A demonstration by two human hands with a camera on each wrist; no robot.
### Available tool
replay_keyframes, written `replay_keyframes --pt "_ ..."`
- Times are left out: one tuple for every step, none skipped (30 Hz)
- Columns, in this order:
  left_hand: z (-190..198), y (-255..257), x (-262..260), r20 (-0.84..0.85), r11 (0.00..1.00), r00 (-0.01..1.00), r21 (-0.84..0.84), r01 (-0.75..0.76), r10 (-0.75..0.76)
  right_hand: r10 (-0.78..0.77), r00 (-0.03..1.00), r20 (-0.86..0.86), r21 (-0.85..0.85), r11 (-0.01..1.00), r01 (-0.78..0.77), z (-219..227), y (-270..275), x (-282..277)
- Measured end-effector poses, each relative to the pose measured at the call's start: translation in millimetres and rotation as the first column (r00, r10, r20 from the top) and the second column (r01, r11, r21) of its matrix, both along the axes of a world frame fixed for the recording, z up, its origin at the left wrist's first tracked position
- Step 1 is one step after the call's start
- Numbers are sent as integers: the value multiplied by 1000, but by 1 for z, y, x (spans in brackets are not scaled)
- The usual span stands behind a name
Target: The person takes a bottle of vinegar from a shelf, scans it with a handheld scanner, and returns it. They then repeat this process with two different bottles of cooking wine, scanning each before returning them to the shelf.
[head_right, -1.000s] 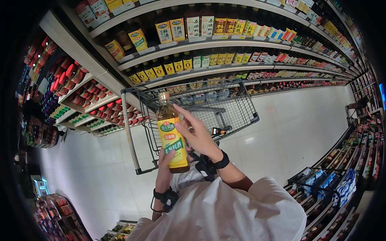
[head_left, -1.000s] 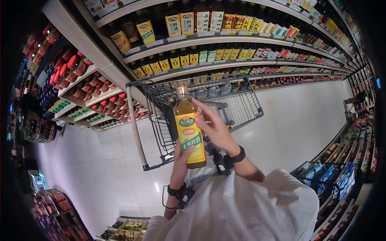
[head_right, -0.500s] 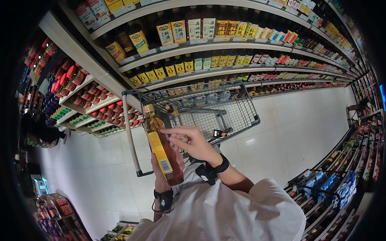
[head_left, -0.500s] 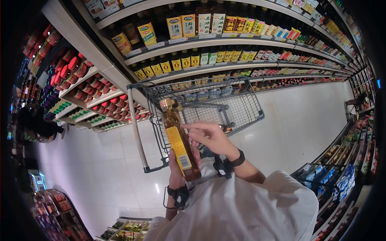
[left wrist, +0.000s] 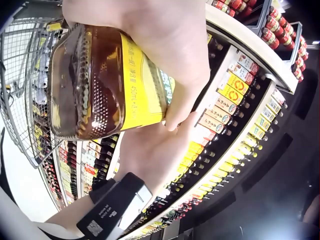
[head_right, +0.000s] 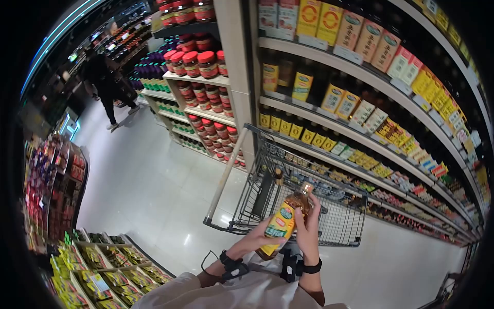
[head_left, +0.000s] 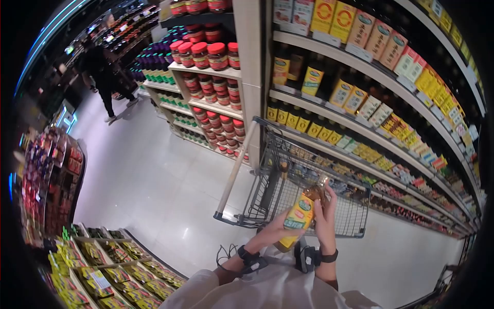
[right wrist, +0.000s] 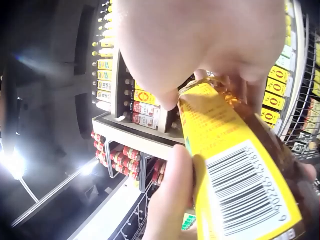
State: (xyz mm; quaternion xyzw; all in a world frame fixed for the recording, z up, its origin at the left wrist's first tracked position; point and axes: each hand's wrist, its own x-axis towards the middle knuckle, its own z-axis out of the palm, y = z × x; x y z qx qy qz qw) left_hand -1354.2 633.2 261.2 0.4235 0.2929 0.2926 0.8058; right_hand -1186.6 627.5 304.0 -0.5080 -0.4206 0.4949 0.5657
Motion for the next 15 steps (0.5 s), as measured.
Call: replay_keyframes --pt "-5 0 2 9 1000 1000 10 0 0 3 1000 -6 -18 1000 -3 1 3 -1" --pt "-7 -2 4 21 998 998 37 -56 55 12 1000 -1 25 1000 -12 -4 6 -1" --pt "-8 -3 5 46 998 997 -15 -56 57 42 995 86 41 998 -45 -5 9 -2" --pt "-10 -5 5 56 995 994 -39 -90 92 64 982 177 54 996 -74 -5 10 -2" --pt "-12 -5 6 69 991 990 -65 -120 125 81 960 267 63 993 -101 -4 12 -2" --pt "-12 -6 6 66 986 987 -82 -144 149 108 959 261 45 991 -124 -1 12 -6" --pt "-8 -6 4 63 981 983 -99 -167 173 137 966 218 21 989 -145 1 13 -9" --pt "-6 -6 2 61 975 978 -115 -190 197 165 971 174 -1 986 -168 2 13 -10" --pt "-6 -5 0 -2 980 980 -29 -197 197 193 973 130 -21 981 -192 3 14 -11" --pt "-6 -4 -3 -66 979 977 57 -198 202 180 974 138 -21 984 -179 -2 15 -10" --pt "-6 -3 -6 -129 971 969 141 -193 211 166 973 161 -24 986 -164 -9 17 -8" --pt "-5 -2 -9 -295 939 922 305 -160 252 150 971 185 -27 989 -147 -16 19 -5" --pt "-7 0 -10 -394 922 887 379 -82 241 133 969 208 -29 991 -130 -23 22 -3" --pt "-11 2 -12 -490 898 839 440 4 237 88 989 119 -49 995 -83 -31 25 -4" --pt "-15 4 -13 -582 868 776 488 96 242 68 996 57 -103 993 -61 -37 28 -4"
